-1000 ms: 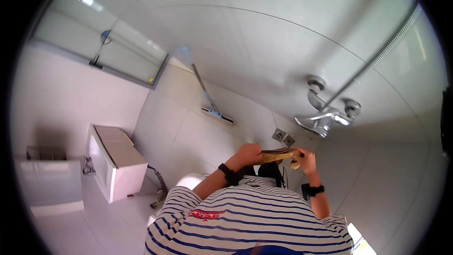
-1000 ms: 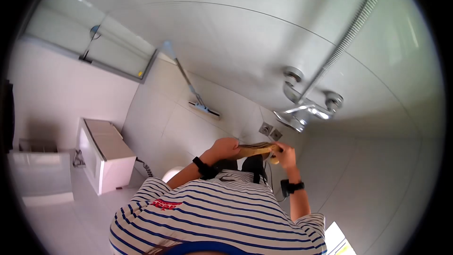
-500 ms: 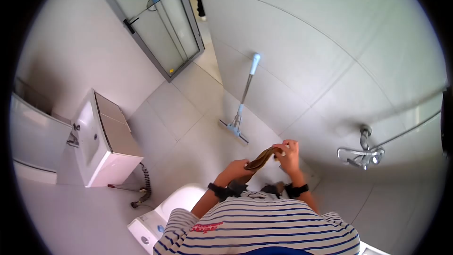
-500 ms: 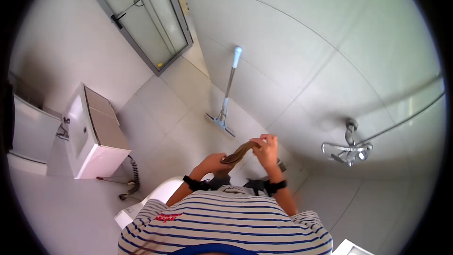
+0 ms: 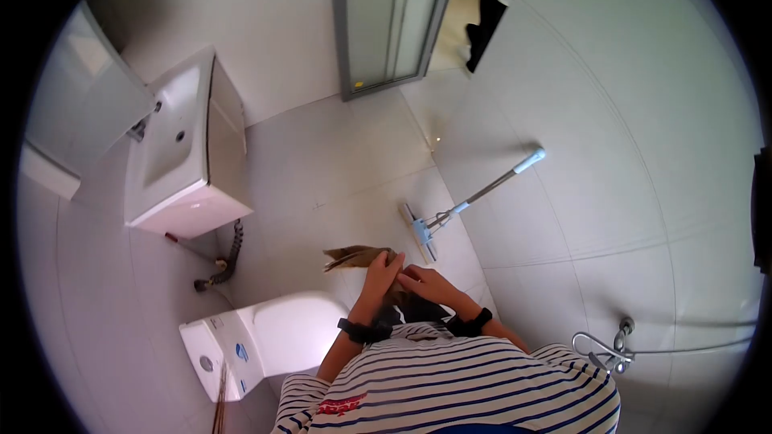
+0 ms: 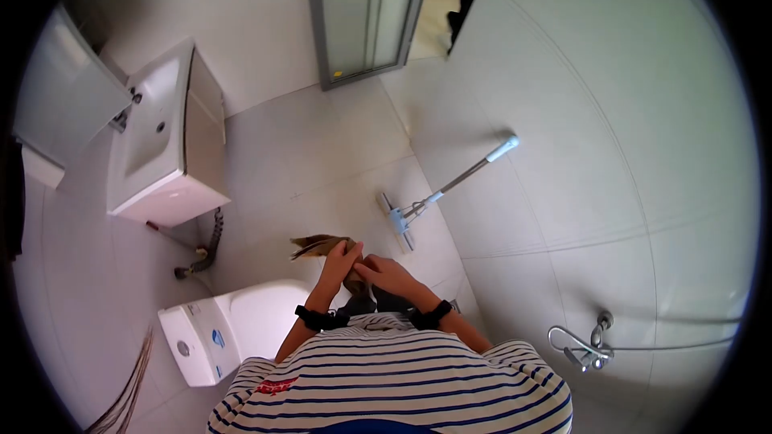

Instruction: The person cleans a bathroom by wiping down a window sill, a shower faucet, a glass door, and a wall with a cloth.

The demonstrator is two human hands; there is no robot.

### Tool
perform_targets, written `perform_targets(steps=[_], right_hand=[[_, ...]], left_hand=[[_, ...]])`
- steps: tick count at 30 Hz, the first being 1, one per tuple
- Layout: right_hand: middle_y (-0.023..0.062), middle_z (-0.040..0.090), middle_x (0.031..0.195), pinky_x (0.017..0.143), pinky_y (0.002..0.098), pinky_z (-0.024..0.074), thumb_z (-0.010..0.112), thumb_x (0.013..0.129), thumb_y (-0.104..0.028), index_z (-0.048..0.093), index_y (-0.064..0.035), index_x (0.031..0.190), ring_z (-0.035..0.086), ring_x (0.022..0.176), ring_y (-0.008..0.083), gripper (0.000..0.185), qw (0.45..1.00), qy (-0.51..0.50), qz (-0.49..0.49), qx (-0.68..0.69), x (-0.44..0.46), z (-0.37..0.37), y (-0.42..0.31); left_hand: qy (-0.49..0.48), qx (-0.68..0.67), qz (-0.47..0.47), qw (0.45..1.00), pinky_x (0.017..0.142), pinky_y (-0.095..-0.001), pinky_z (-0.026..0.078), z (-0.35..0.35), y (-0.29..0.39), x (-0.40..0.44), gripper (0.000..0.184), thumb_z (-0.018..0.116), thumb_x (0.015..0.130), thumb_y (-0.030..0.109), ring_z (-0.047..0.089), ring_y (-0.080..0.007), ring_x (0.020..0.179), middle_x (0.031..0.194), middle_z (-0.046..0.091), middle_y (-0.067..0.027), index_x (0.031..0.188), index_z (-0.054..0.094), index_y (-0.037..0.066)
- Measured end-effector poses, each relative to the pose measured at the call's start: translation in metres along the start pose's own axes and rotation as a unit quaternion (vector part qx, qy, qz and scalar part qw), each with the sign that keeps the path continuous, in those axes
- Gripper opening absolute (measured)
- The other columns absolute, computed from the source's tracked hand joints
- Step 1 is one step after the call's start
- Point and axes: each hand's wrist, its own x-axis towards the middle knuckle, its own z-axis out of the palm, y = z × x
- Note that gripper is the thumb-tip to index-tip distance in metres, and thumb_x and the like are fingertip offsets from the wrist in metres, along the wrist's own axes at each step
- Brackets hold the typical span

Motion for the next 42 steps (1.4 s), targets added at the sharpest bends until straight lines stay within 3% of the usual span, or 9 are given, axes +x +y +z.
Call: perform_targets(steps=[4, 6, 12, 16, 19, 23, 26, 29, 42], right_hand=[[0.0143, 0.069, 0.087, 0.073, 0.0342, 0.0486, 0.056, 0.099, -0.047, 0.064, -0.0001, 0.102, 0.063, 0.078, 0.0248, 0.048, 0.996, -0.077, -0.022, 0.033, 0.038, -0.009, -0.025], [0.0203, 0.067, 0.084, 0.07, 0.0406, 0.048, 0.056, 0.096, -0.055, 0.064, 0.0025, 0.092, 0.065, 0.08, 0.0337, 0.058, 0.994, -0.095, -0.059, -0.006, 0.049, -0.021, -0.046], [0.02, 0.068, 0.084, 0.073, 0.043, 0.0504, 0.057, 0.093, -0.031, 0.066, 0.0017, 0.094, 0.065, 0.081, 0.0399, 0.034, 0.971, -0.131, -0.197, -0.029, 0.113, -0.054, -0.03], [0.017, 0.073, 0.086, 0.074, 0.0348, 0.0521, 0.051, 0.093, -0.025, 0.07, 0.0028, 0.093, 0.07, 0.079, 0.0273, 0.034, 0.979, -0.098, -0.15, -0.092, 0.152, -0.099, -0.021], [0.0132, 0.073, 0.075, 0.073, 0.0314, 0.0519, 0.052, 0.093, -0.026, 0.072, 0.0058, 0.085, 0.069, 0.072, 0.0183, 0.038, 0.993, -0.099, -0.019, 0.056, 0.185, -0.138, -0.004], [0.0191, 0.072, 0.082, 0.07, 0.0357, 0.0499, 0.051, 0.093, -0.033, 0.069, 0.0058, 0.093, 0.067, 0.074, 0.0233, 0.043, 0.986, -0.148, -0.043, 0.068, 0.207, -0.158, -0.015], [0.0137, 0.07, 0.075, 0.066, 0.0336, 0.0478, 0.054, 0.096, -0.034, 0.069, 0.0055, 0.09, 0.062, 0.068, 0.0175, 0.043, 0.996, -0.079, -0.045, -0.016, 0.221, -0.162, -0.038], [0.0017, 0.051, 0.066, 0.059, 0.0295, 0.0383, 0.061, 0.097, -0.03, 0.06, 0.0042, 0.081, 0.045, 0.066, 0.0095, 0.038, 0.986, -0.069, -0.086, 0.125, 0.246, -0.16, -0.04], [0.0154, 0.061, 0.074, 0.067, 0.0344, 0.0462, 0.055, 0.1, -0.033, 0.064, 0.0031, 0.094, 0.055, 0.068, 0.0225, 0.037, 0.996, -0.036, -0.069, 0.052, 0.41, -0.171, -0.118]], left_hand=[[0.068, -0.066, -0.024, 0.995, 0.069, -0.029, 0.044, -0.023, 0.01, 0.001, 0.039, 0.067, 0.095, 0.04, 0.051, -0.0103, 0.076, 0.082, 0.06, -0.0041, 0.089, 0.059, 0.002], [0.054, -0.181, -0.022, 0.982, 0.069, -0.0271, 0.044, -0.03, 0.017, 0.007, 0.037, 0.066, 0.095, 0.039, 0.051, -0.0091, 0.076, 0.083, 0.06, -0.0022, 0.093, 0.061, 0.002], [0.102, -0.064, -0.029, 0.992, 0.065, -0.0241, 0.043, -0.044, 0.037, 0.044, 0.035, 0.063, 0.097, 0.038, 0.052, -0.007, 0.072, 0.077, 0.06, 0.0014, 0.096, 0.068, 0.003], [0.15, -0.162, -0.053, 0.974, 0.054, -0.0237, 0.041, -0.067, 0.071, 0.071, 0.036, 0.065, 0.095, 0.038, 0.052, -0.0082, 0.06, 0.07, 0.059, 0.0004, 0.097, 0.069, 0.002], [0.199, -0.146, -0.04, 0.968, 0.051, -0.0213, 0.037, -0.091, 0.08, 0.096, 0.035, 0.064, 0.096, 0.039, 0.048, -0.0065, 0.054, 0.068, 0.057, 0.0019, 0.096, 0.069, 0.004], [0.24, -0.107, 0.03, 0.964, 0.053, -0.0233, 0.038, -0.099, 0.08, 0.129, 0.034, 0.065, 0.097, 0.036, 0.049, -0.0071, 0.059, 0.071, 0.058, 0.0019, 0.093, 0.068, 0.003], [0.289, -0.074, 0.052, 0.953, 0.059, -0.0243, 0.041, -0.11, 0.081, 0.142, 0.035, 0.065, 0.097, 0.035, 0.052, -0.0075, 0.066, 0.075, 0.061, 0.0015, 0.093, 0.068, 0.001], [0.311, -0.104, -0.021, 0.945, 0.064, -0.025, 0.043, -0.121, 0.096, 0.157, 0.037, 0.064, 0.097, 0.036, 0.055, -0.0084, 0.071, 0.079, 0.063, 0.0004, 0.094, 0.068, -0.001], [0.218, -0.086, -0.1, 0.967, 0.075, -0.0284, 0.049, -0.247, 0.11, 0.334, 0.038, 0.061, 0.098, 0.034, 0.061, -0.0133, 0.083, 0.091, 0.068, -0.0047, 0.106, 0.069, -0.002]])
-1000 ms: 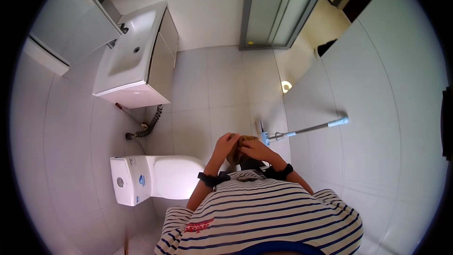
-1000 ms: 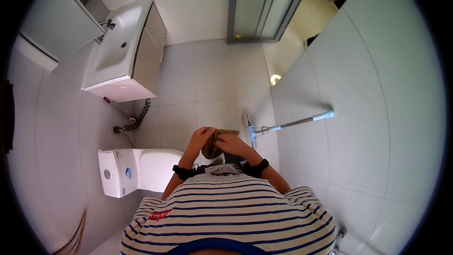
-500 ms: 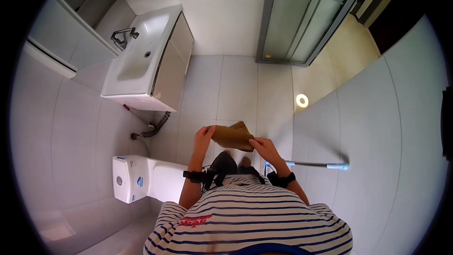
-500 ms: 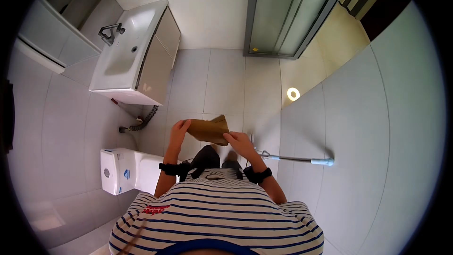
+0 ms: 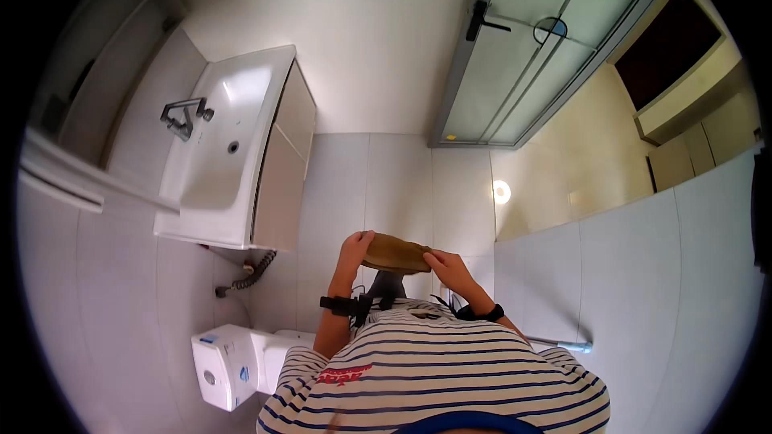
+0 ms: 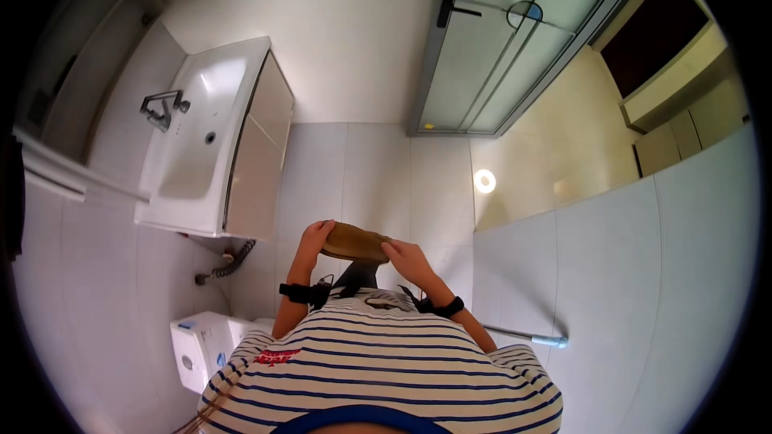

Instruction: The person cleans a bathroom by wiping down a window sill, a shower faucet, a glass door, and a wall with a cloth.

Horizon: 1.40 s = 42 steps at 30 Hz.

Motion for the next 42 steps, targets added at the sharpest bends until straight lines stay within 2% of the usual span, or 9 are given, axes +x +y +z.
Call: perform_targets(steps=[7, 9, 14, 20, 24, 26, 28, 36, 42], right_hand=[[0.0105, 0.052, 0.067, 0.061, 0.033, 0.0418, 0.055, 0.101, -0.029, 0.058, 0.0028, 0.091, 0.045, 0.064, 0.0166, 0.034, 0.995, 0.092, -0.022, 0.032, 0.088, -0.019, -0.043], [0.01, 0.052, 0.067, 0.061, 0.0322, 0.0414, 0.055, 0.101, -0.028, 0.058, 0.0028, 0.09, 0.044, 0.064, 0.0154, 0.033, 0.99, 0.124, -0.026, 0.06, 0.1, -0.019, -0.044], [0.0062, 0.055, 0.069, 0.061, 0.0307, 0.0415, 0.057, 0.101, -0.028, 0.06, 0.003, 0.091, 0.045, 0.066, 0.0116, 0.033, 0.992, 0.108, 0.006, 0.057, 0.136, -0.048, -0.033], [0.0056, 0.07, 0.084, 0.073, 0.026, 0.0487, 0.059, 0.101, -0.026, 0.068, 0.0031, 0.113, 0.058, 0.08, 0.0077, 0.033, 0.983, 0.16, -0.008, 0.089, 0.198, -0.126, -0.029], [0.0079, 0.066, 0.075, 0.062, 0.0287, 0.0466, 0.061, 0.099, -0.023, 0.068, 0.0033, 0.097, 0.057, 0.069, 0.0091, 0.027, 0.98, 0.18, -0.079, 0.038, 0.247, -0.197, -0.052], [0.0112, 0.066, 0.076, 0.062, 0.029, 0.0463, 0.064, 0.097, -0.019, 0.067, 0.0035, 0.094, 0.059, 0.068, 0.0122, 0.023, 0.953, 0.242, -0.168, 0.074, 0.272, -0.223, -0.066], [0.0144, 0.068, 0.084, 0.069, 0.033, 0.0503, 0.064, 0.094, -0.012, 0.068, 0.002, 0.094, 0.064, 0.074, 0.0278, 0.014, 0.943, 0.263, -0.203, 0.004, 0.293, -0.254, -0.07], [0.0204, 0.066, 0.113, 0.089, 0.0411, 0.0494, 0.066, 0.093, -0.014, 0.062, -0.0004, 0.118, 0.062, 0.102, 0.0405, 0.029, 0.855, 0.364, -0.353, -0.112, 0.363, -0.344, -0.119], [0.0217, 0.062, 0.108, 0.087, 0.0467, 0.0485, 0.074, 0.085, -0.03, 0.06, 0.0009, 0.104, 0.059, 0.1, 0.0419, 0.039, 0.865, 0.353, -0.28, -0.219, 0.444, -0.381, -0.146]], left_hand=[[-0.046, -0.067, 0.018, 0.997, 0.072, -0.0339, 0.05, -0.007, 0.062, 0.088, 0.044, 0.06, 0.096, 0.038, 0.061, -0.017, 0.077, 0.083, 0.067, -0.0094, 0.1, 0.065, -0.006], [-0.095, 0.14, 0.019, 0.985, 0.071, -0.0341, 0.049, -0.01, 0.087, 0.102, 0.044, 0.06, 0.095, 0.038, 0.061, -0.019, 0.076, 0.082, 0.066, -0.0117, 0.099, 0.064, -0.006], [-0.165, 0.186, 0.011, 0.969, 0.059, -0.0253, 0.042, 0.014, 0.119, 0.135, 0.037, 0.062, 0.095, 0.036, 0.051, -0.0082, 0.067, 0.075, 0.058, 0.0004, 0.101, 0.066, 0.0], [-0.161, 0.04, 0.077, 0.983, 0.068, -0.0226, 0.045, 0.055, 0.169, 0.188, 0.029, 0.061, 0.101, 0.028, 0.055, -0.0059, 0.076, 0.086, 0.064, 0.0017, 0.107, 0.066, 0.001], [-0.152, -0.007, 0.169, 0.974, 0.061, -0.0239, 0.042, 0.089, 0.234, 0.216, 0.025, 0.064, 0.099, 0.024, 0.051, -0.0058, 0.069, 0.076, 0.06, -0.0001, 0.099, 0.065, -0.001], [-0.145, 0.014, 0.19, 0.971, 0.063, -0.0239, 0.045, 0.104, 0.272, 0.227, 0.025, 0.064, 0.098, 0.023, 0.055, -0.0064, 0.071, 0.079, 0.064, -0.0012, 0.103, 0.066, -0.001], [-0.091, 0.036, 0.276, 0.956, 0.072, -0.0253, 0.048, 0.125, 0.313, 0.233, 0.026, 0.065, 0.098, 0.021, 0.062, -0.0084, 0.08, 0.087, 0.071, -0.0049, 0.109, 0.067, -0.003], [-0.128, -0.006, 0.287, 0.949, 0.079, -0.0252, 0.05, 0.191, 0.367, 0.296, 0.027, 0.061, 0.1, 0.016, 0.065, -0.0104, 0.086, 0.094, 0.071, -0.0062, 0.117, 0.064, -0.004], [-0.187, -0.12, 0.259, 0.94, 0.081, -0.0267, 0.052, 0.226, 0.411, 0.346, 0.025, 0.056, 0.103, 0.013, 0.064, -0.0114, 0.088, 0.1, 0.069, -0.0042, 0.119, 0.061, -0.005]])
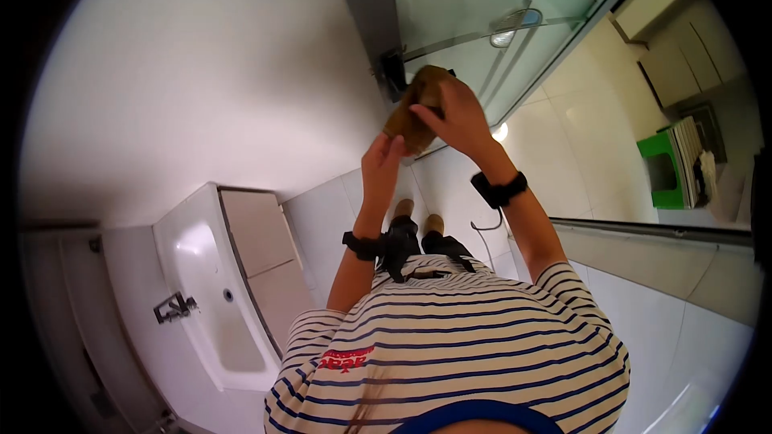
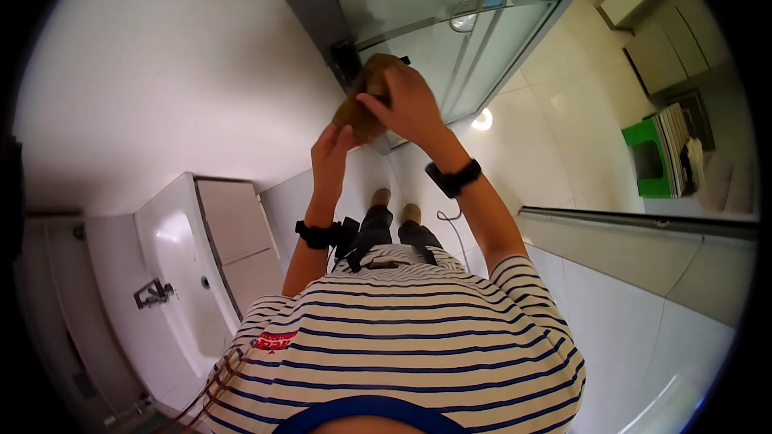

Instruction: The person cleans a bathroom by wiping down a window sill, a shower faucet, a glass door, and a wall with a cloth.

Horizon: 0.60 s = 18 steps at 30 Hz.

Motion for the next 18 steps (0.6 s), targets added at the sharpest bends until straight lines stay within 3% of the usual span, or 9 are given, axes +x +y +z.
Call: perform_targets(steps=[3, 6, 8, 10, 13, 16, 18], right_hand=[[0.0209, 0.061, 0.107, 0.086, 0.0477, 0.0489, 0.075, 0.082, -0.031, 0.058, -0.0013, 0.104, 0.058, 0.102, 0.0415, 0.041, 0.999, 0.014, -0.039, -0.035, 0.016, 0.03, 0.02], [0.0198, 0.062, 0.109, 0.086, 0.0475, 0.0496, 0.073, 0.082, -0.026, 0.056, -0.0075, 0.12, 0.059, 0.103, 0.0402, 0.046, 0.997, -0.02, -0.073, -0.012, 0.022, 0.031, 0.033], [0.0182, 0.064, 0.104, 0.086, 0.0473, 0.0497, 0.072, 0.083, -0.027, 0.055, -0.0096, 0.125, 0.06, 0.1, 0.039, 0.049, 0.995, -0.095, 0.017, -0.031, 0.027, 0.021, 0.021], [0.0166, 0.066, 0.099, 0.085, 0.0467, 0.0499, 0.072, 0.084, -0.029, 0.054, -0.0103, 0.127, 0.061, 0.097, 0.0381, 0.05, 0.991, -0.126, 0.01, -0.049, 0.031, 0.016, 0.018], [0.0145, 0.067, 0.098, 0.084, 0.0451, 0.0493, 0.069, 0.087, -0.028, 0.057, -0.0119, 0.124, 0.061, 0.096, 0.0361, 0.042, 0.995, -0.087, -0.039, -0.023, 0.028, 0.023, 0.037], [0.0124, 0.066, 0.1, 0.087, 0.0437, 0.048, 0.067, 0.089, -0.026, 0.06, -0.012, 0.122, 0.06, 0.097, 0.0339, 0.036, 0.995, -0.089, -0.037, 0.017, 0.028, 0.02, 0.037], [0.0121, 0.066, 0.105, 0.089, 0.0434, 0.0471, 0.066, 0.09, -0.025, 0.06, -0.0121, 0.123, 0.059, 0.101, 0.0335, 0.036, 0.993, -0.082, -0.029, 0.073, 0.026, 0.019, 0.038]], left_hand=[[-0.007, -0.043, 0.003, 0.999, 0.087, -0.0296, 0.054, -0.001, 0.001, 0.028, 0.025, 0.057, 0.102, 0.015, 0.065, -0.013, 0.097, 0.107, 0.068, -0.006, 0.121, 0.061, 0.0], [-0.027, -0.046, -0.036, 0.998, 0.088, -0.031, 0.054, -0.003, -0.012, 0.052, 0.031, 0.063, 0.099, 0.02, 0.065, -0.0136, 0.098, 0.111, 0.067, -0.0057, 0.125, 0.06, 0.002], [-0.031, -0.047, -0.038, 0.998, 0.087, -0.0315, 0.052, -0.001, -0.014, 0.061, 0.041, 0.067, 0.096, 0.029, 0.063, -0.0143, 0.102, 0.115, 0.064, -0.0048, 0.127, 0.057, 0.003], [-0.046, -0.042, -0.077, 0.995, 0.09, -0.0318, 0.05, -0.001, -0.011, 0.071, 0.048, 0.067, 0.096, 0.035, 0.059, -0.0153, 0.109, 0.121, 0.061, -0.0066, 0.129, 0.054, 0.003], [-0.04, -0.024, -0.11, 0.993, 0.093, -0.0323, 0.048, 0.001, -0.01, 0.082, 0.056, 0.066, 0.097, 0.041, 0.055, -0.0164, 0.116, 0.128, 0.056, -0.0081, 0.134, 0.049, 0.003], [-0.053, -0.087, -0.041, 0.994, 0.089, -0.0299, 0.048, 0.005, -0.031, 0.096, 0.049, 0.065, 0.099, 0.032, 0.058, -0.0148, 0.109, 0.122, 0.061, -0.0084, 0.132, 0.05, -0.002], [-0.077, -0.097, -0.058, 0.991, 0.095, -0.0286, 0.045, 0.01, -0.027, 0.096, 0.053, 0.065, 0.099, 0.032, 0.056, -0.0155, 0.112, 0.125, 0.06, -0.0093, 0.135, 0.048, -0.004]])
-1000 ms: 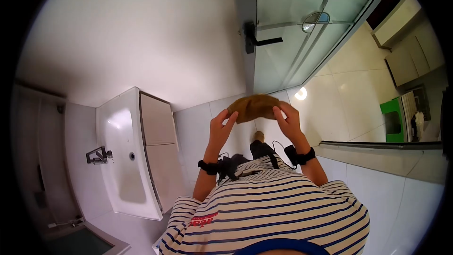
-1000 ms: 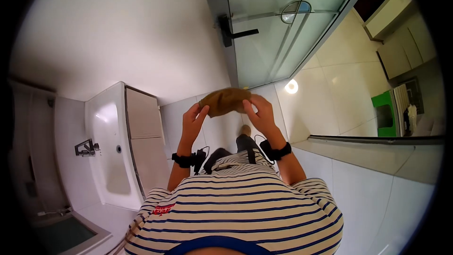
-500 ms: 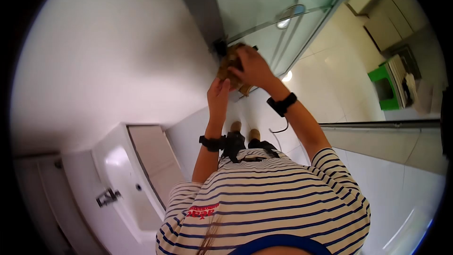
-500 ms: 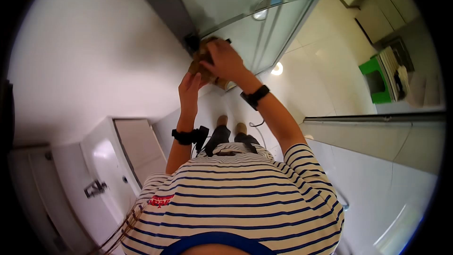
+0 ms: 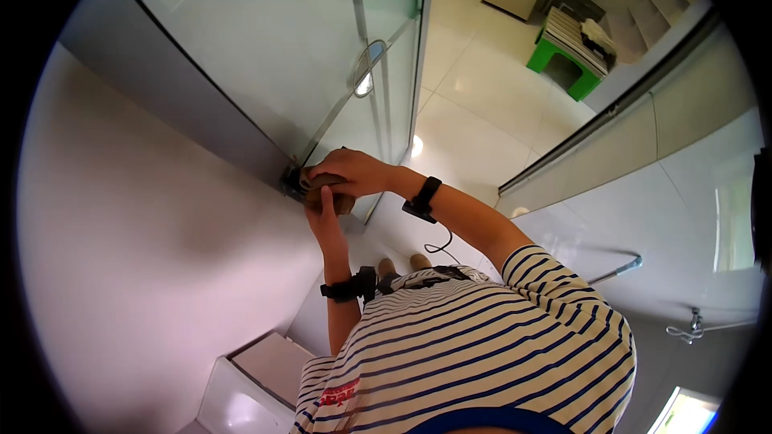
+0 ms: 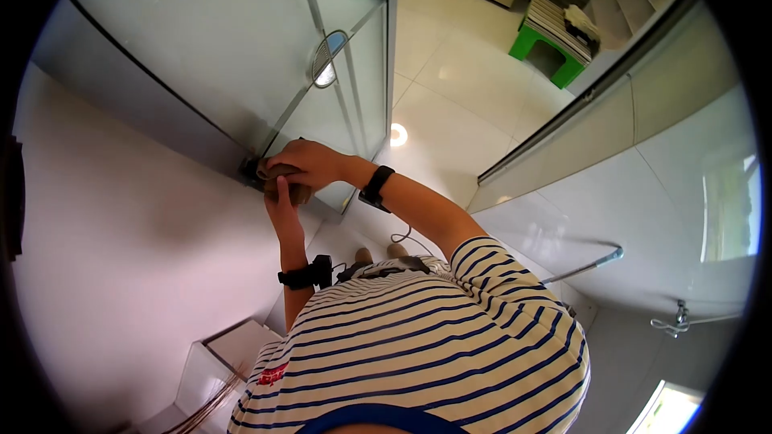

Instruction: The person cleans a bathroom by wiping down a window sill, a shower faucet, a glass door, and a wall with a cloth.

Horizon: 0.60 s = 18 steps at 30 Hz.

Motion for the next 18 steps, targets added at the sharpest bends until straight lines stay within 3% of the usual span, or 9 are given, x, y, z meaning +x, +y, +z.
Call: perform_targets(steps=[6, 9, 16, 18], right_hand=[[0.0101, 0.065, 0.111, 0.095, 0.0437, 0.0466, 0.06, 0.094, -0.023, 0.059, -0.0138, 0.125, 0.058, 0.108, 0.0326, 0.032, 0.999, -0.013, 0.0, -0.03, -0.002, -0.003, -0.003], [0.0087, 0.065, 0.114, 0.098, 0.0405, 0.047, 0.056, 0.097, -0.023, 0.058, -0.0138, 0.127, 0.057, 0.113, 0.0299, 0.031, 0.999, -0.004, 0.007, -0.049, -0.004, -0.002, -0.001], [0.0087, 0.065, 0.115, 0.094, 0.0395, 0.0494, 0.057, 0.097, -0.024, 0.058, -0.0137, 0.127, 0.058, 0.112, 0.0304, 0.031, 0.996, 0.045, -0.003, -0.071, -0.003, -0.004, 0.006], [0.0099, 0.064, 0.119, 0.095, 0.0395, 0.0497, 0.058, 0.097, -0.024, 0.058, -0.0133, 0.127, 0.057, 0.115, 0.0317, 0.032, 0.993, 0.022, 0.073, -0.088, -0.01, 0.0, 0.0]], left_hand=[[-0.03, 0.023, 0.066, 0.997, 0.1, -0.0304, 0.044, -0.006, -0.014, 0.014, 0.057, 0.069, 0.096, 0.033, 0.056, -0.0181, 0.116, 0.128, 0.059, -0.011, 0.133, 0.049, -0.006], [-0.053, 0.088, 0.096, 0.99, 0.1, -0.0313, 0.044, -0.013, -0.023, 0.018, 0.06, 0.07, 0.096, 0.032, 0.053, -0.0174, 0.121, 0.132, 0.055, -0.008, 0.138, 0.045, -0.002], [-0.009, 0.088, 0.042, 0.995, 0.106, -0.0324, 0.041, -0.006, -0.026, 0.019, 0.067, 0.073, 0.093, 0.025, 0.049, -0.0185, 0.124, 0.14, 0.048, -0.0097, 0.143, 0.036, -0.001], [-0.013, 0.109, 0.031, 0.994, 0.107, -0.0329, 0.04, -0.011, -0.035, 0.018, 0.069, 0.073, 0.093, 0.025, 0.049, -0.019, 0.126, 0.141, 0.046, -0.0103, 0.143, 0.034, -0.001]])
